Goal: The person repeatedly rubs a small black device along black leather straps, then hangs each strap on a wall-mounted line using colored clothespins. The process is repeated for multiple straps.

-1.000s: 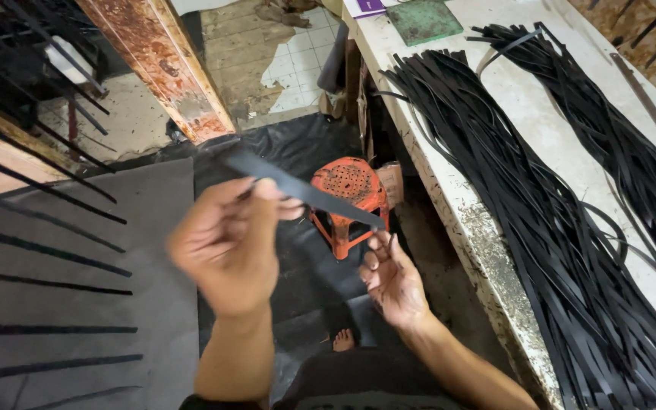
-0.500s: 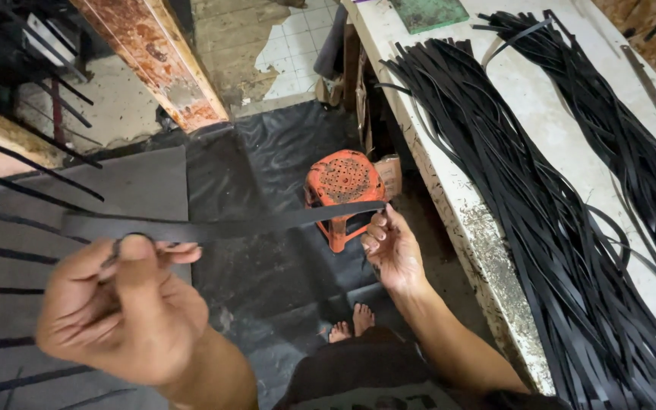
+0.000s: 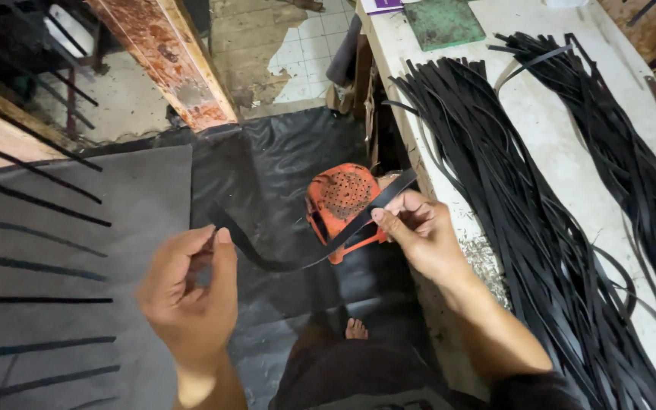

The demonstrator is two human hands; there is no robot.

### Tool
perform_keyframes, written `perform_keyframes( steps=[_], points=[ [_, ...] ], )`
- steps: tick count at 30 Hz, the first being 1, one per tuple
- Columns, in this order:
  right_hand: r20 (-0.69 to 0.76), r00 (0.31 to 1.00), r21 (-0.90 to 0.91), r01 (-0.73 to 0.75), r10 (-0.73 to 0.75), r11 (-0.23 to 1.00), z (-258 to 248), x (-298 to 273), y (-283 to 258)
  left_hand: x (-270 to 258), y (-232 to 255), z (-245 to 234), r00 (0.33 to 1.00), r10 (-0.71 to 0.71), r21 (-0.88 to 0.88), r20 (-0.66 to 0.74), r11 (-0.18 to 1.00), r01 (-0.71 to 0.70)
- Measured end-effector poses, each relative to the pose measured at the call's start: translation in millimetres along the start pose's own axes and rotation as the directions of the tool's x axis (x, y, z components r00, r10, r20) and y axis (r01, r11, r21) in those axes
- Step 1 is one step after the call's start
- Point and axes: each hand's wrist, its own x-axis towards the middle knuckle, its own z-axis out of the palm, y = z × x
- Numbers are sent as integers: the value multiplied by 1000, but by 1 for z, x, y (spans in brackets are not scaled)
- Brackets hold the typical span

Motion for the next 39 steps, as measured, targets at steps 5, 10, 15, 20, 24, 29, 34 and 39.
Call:
perform_keyframes(
  steps=[5, 10, 15, 20, 24, 29, 34, 39],
  points=[
    [92, 990, -233, 122, -103, 965, -22, 28, -36, 8, -13, 21, 996, -34, -26, 86, 999, 36],
    [144, 974, -362, 217, -176, 907, -26, 61, -58, 28, -28, 43, 981, -47, -46, 191, 997, 56],
    [112, 961, -542, 274, -255, 795, -26, 91, -64, 46, -56, 68, 984, 14, -169, 178, 985, 17],
    [120, 951, -604, 297, -284, 739, -21, 118, -74, 70, -78, 80, 977, 23, -221, 213, 975, 25],
    [109, 952, -645, 287, -285, 709, -20, 135, -78, 84, -92, 93, 977, 12, -229, 211, 973, 37],
    [163, 931, -644, 351, -327, 679, -27, 163, -86, 100, -97, 112, 977, -22, -194, 212, 979, 64],
    [264, 880, -616, 469, -396, 633, -42, 198, -97, 109, -90, 136, 988, -26, -185, 151, 981, 54],
    [349, 819, -584, 571, -456, 578, -66, 238, -110, 117, -82, 166, 992, -108, -79, 71, 990, 113]
  ],
)
